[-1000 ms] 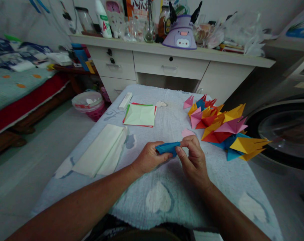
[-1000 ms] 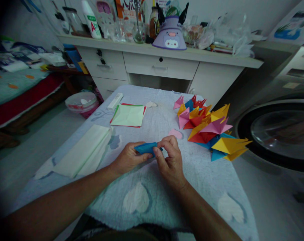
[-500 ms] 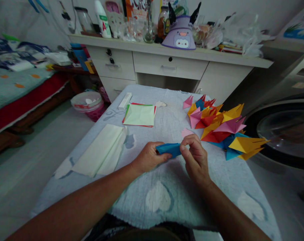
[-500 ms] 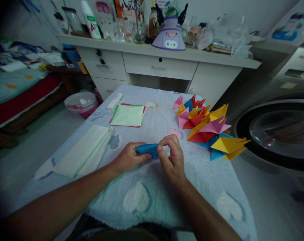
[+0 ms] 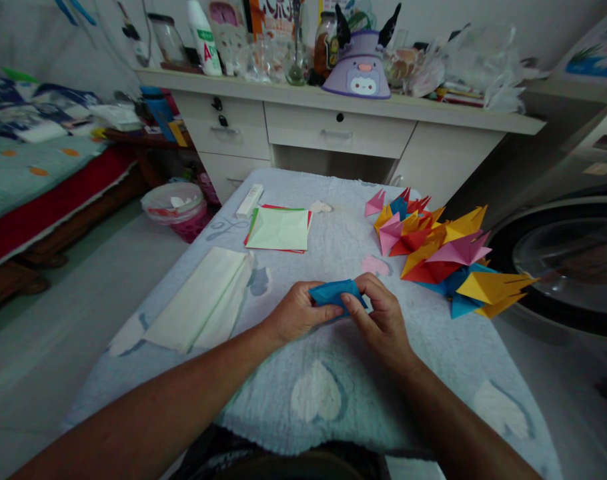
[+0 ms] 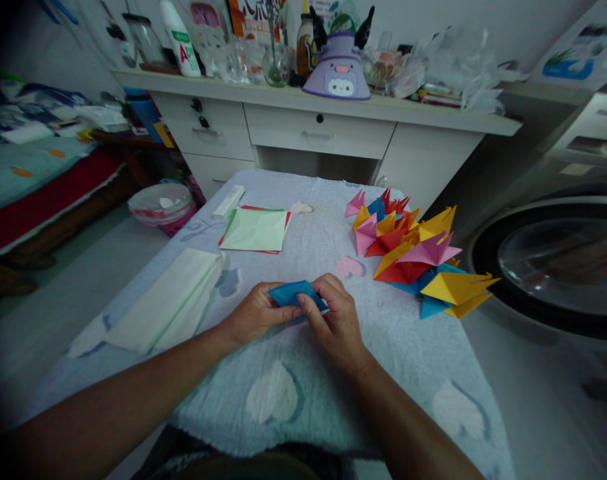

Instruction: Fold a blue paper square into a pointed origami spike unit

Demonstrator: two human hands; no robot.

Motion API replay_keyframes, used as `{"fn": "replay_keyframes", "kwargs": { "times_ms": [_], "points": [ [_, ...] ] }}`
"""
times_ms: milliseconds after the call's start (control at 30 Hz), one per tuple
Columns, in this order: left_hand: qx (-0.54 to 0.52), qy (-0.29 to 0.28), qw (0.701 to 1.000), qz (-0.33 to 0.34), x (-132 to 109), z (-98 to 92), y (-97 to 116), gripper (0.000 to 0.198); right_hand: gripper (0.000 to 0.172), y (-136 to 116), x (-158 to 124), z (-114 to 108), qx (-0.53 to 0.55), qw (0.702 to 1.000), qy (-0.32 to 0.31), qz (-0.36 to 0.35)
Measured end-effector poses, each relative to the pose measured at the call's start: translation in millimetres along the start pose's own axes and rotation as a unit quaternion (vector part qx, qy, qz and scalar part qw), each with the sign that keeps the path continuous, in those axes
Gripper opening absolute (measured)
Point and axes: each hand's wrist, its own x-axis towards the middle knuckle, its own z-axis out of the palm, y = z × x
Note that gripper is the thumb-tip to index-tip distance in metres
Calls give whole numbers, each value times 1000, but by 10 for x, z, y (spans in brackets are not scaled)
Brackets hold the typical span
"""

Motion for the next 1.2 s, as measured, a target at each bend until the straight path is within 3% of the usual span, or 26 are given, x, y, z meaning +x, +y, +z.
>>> {"fn": "replay_keyframes", "kwargs": {
  "times_ms": [100, 333, 467, 633, 900, 1000, 1100, 1200],
  "points": [
    [26, 25, 999, 14, -3, -14, 46, 33, 15, 7, -7, -4, -3, 1000, -7, -21],
    [120, 24, 992, 22, -31, -95, 108, 23, 13, -4, 1, -10, 12, 999, -28, -33],
    [55, 45, 997, 4, -30, -116, 100, 28, 8, 17, -7, -7, 10, 999, -43, 12],
    [-10, 61, 998, 0, -18, -135, 105, 32, 17, 60, -19, 4, 32, 996, -47, 64],
    [59, 42, 997, -2, -18, -200, 60, 33, 18, 75, -20, -3, 34, 996, -68, 46],
    [78, 49, 996, 10, -23, -212, 74, 31, 9, 118, -50, 22, 50, 997, -40, 46],
    [115, 65, 991, 37, -36, -192, 116, 25, 35, 146, -73, 40, 21, 999, 23, 8],
    [170, 89, 978, 82, -53, -150, 169, 17, 38, 129, -76, 34, -30, 998, 42, -39]
  ]
}}
